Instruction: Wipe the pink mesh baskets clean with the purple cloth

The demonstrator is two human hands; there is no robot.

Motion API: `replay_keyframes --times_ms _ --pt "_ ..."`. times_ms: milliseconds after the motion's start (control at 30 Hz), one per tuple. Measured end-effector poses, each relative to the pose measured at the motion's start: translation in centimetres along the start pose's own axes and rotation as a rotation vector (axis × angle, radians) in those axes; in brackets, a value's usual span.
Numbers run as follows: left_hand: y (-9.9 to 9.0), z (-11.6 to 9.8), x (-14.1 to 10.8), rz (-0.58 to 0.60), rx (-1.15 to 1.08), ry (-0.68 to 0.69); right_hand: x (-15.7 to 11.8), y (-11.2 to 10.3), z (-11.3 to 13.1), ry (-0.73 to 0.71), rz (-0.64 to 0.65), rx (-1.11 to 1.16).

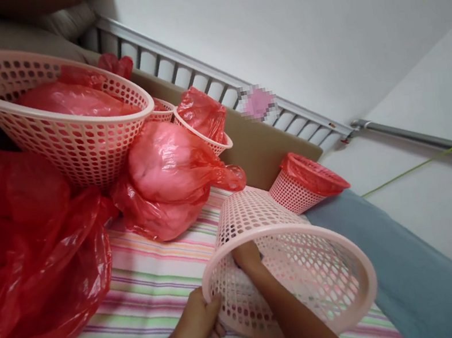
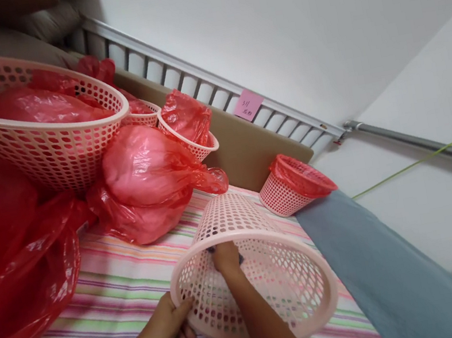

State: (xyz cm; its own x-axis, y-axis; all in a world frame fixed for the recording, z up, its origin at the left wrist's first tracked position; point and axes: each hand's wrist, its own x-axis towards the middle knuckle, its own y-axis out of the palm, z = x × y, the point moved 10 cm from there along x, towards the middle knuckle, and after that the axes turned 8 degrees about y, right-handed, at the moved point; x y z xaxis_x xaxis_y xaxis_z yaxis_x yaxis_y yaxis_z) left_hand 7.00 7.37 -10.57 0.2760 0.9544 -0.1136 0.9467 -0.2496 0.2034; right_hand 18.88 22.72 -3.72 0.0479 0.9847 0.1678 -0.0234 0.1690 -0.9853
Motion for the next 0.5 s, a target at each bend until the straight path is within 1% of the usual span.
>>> replay_keyframes --times_ms 67,100,233,267,333,400,433,500 --pt "-0.3 -0.2 0.1 -0.015 -0.004 0.002 -2.6 -0.4 0.0 -0.014 -0.003 -0.013" --pt "-0.4 -0.3 0.1 -0.021 -0.001 0.003 -4.3 -0.7 0.2 -0.043 -0.007 -0.011" --pt "-0.6 -0.9 0.0 -0.026 0.022 0.009 -12.1 -2.1 1.2 -0.180 -0.040 0.042" --pt "-0.7 -1.1 0.0 -0.025 0.037 0.021 -13.9 -2.4 1.3 -0.209 -0.043 0.069" --pt "-1.0 -2.1 -0.1 -0.041 0.080 0.092 -16.9 -3.1 1.6 -0.270 -0.049 0.126" --pt "-1.5 -3.2 -0.2 -0.074 0.120 0.182 -18.5 -3.6 2.0 -0.334 -0.056 0.168" --pt "-1.6 -3.5 -0.2 -0.086 0.128 0.202 -18.8 -3.8 2.1 -0.353 -0.061 0.177" --pt "-1.4 -3.4 -0.3 -0.075 0.120 0.170 -18.1 -3.8 2.1 -0.358 -0.069 0.173"
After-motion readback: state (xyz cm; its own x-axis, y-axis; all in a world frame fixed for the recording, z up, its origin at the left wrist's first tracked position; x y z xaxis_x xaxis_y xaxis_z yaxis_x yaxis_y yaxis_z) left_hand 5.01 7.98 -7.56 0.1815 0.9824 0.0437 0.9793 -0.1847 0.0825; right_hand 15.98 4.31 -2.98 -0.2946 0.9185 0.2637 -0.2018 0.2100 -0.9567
